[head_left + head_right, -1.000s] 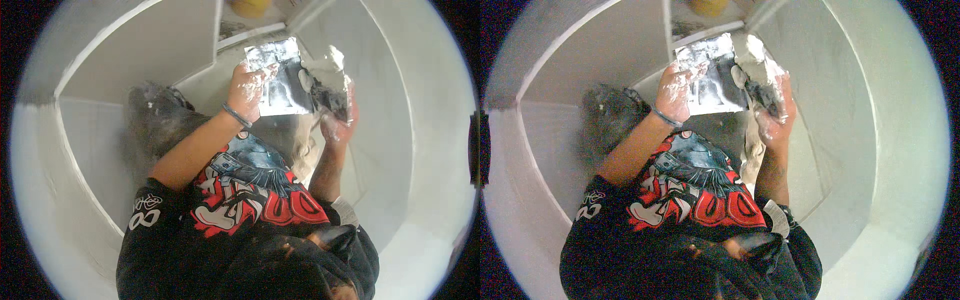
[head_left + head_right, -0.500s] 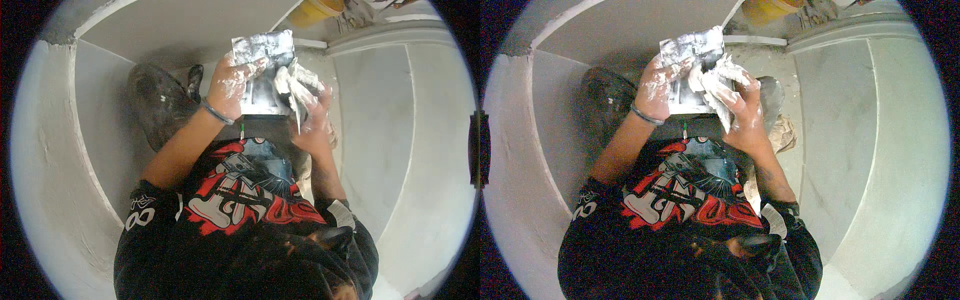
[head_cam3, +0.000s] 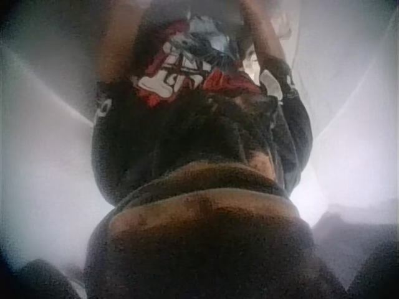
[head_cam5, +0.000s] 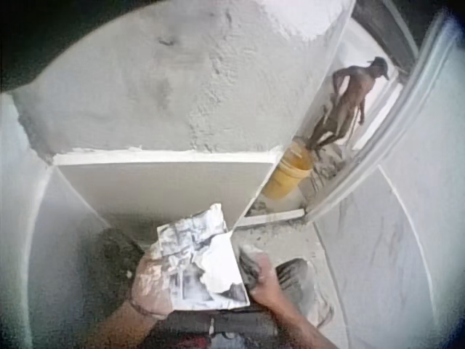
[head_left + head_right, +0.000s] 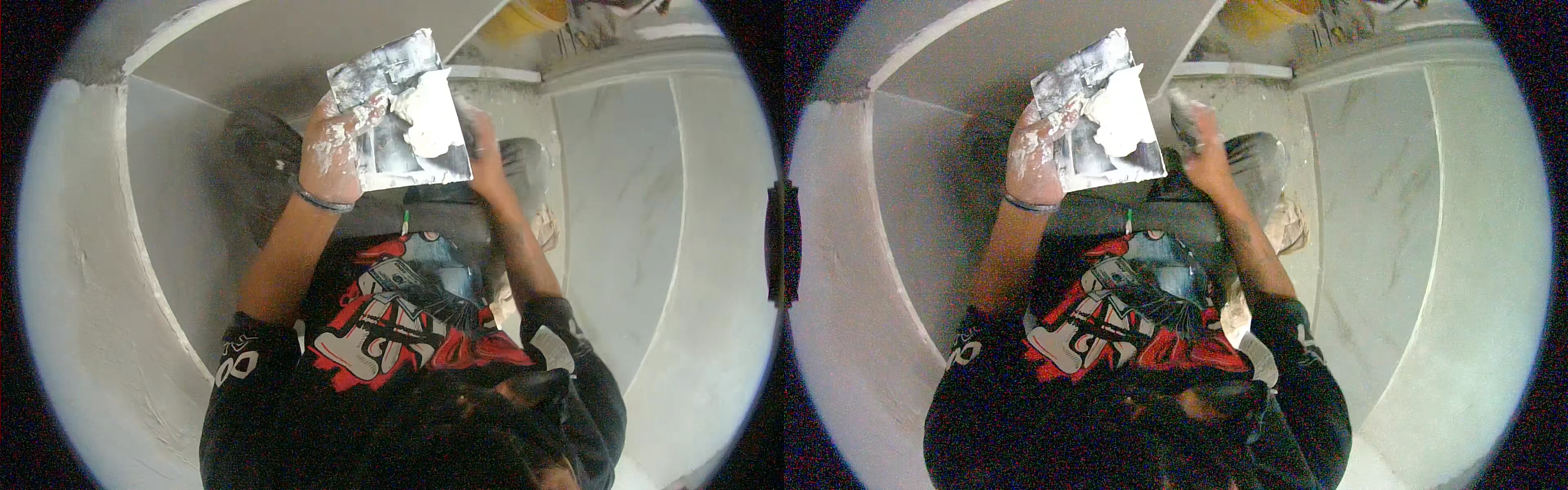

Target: Applying joint compound or plaster to a bathroom wall using a trowel and spatula.

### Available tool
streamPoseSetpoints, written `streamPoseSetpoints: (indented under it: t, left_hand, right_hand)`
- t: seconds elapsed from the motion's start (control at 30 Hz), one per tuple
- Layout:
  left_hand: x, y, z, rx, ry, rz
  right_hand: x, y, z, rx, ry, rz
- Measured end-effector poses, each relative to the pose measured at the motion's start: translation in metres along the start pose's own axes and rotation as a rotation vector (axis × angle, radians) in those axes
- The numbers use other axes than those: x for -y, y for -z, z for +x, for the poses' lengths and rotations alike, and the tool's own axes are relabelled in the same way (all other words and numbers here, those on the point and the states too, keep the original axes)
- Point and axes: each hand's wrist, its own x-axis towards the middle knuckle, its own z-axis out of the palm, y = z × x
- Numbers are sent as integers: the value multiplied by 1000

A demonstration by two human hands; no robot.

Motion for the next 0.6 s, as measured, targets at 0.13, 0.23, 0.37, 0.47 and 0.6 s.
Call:
streamPoseSetpoints:
  t: [0.13, 0.23, 0.37, 0.47, 0.6]
  left_hand:
    - [-2, 5, -3, -112, -23, 39]
    - [-4, 15, -1, -50, -99, 79]
    - [-7, 11, 3, -48, -132, 162]
    - [-6, 7, 4, 64, -101, -37]
    - [11, 29, 20, -59, -35, -81]
  right_hand:
    - [31, 38, 5, -162, -200, 836]
    - [88, 47, 7, -150, -160, 946]
    - [70, 1, -13, 75, 63, 253]
    - [18, -22, -35, 194, -32, 53]
    - [24, 46, 9, -112, -152, 280]
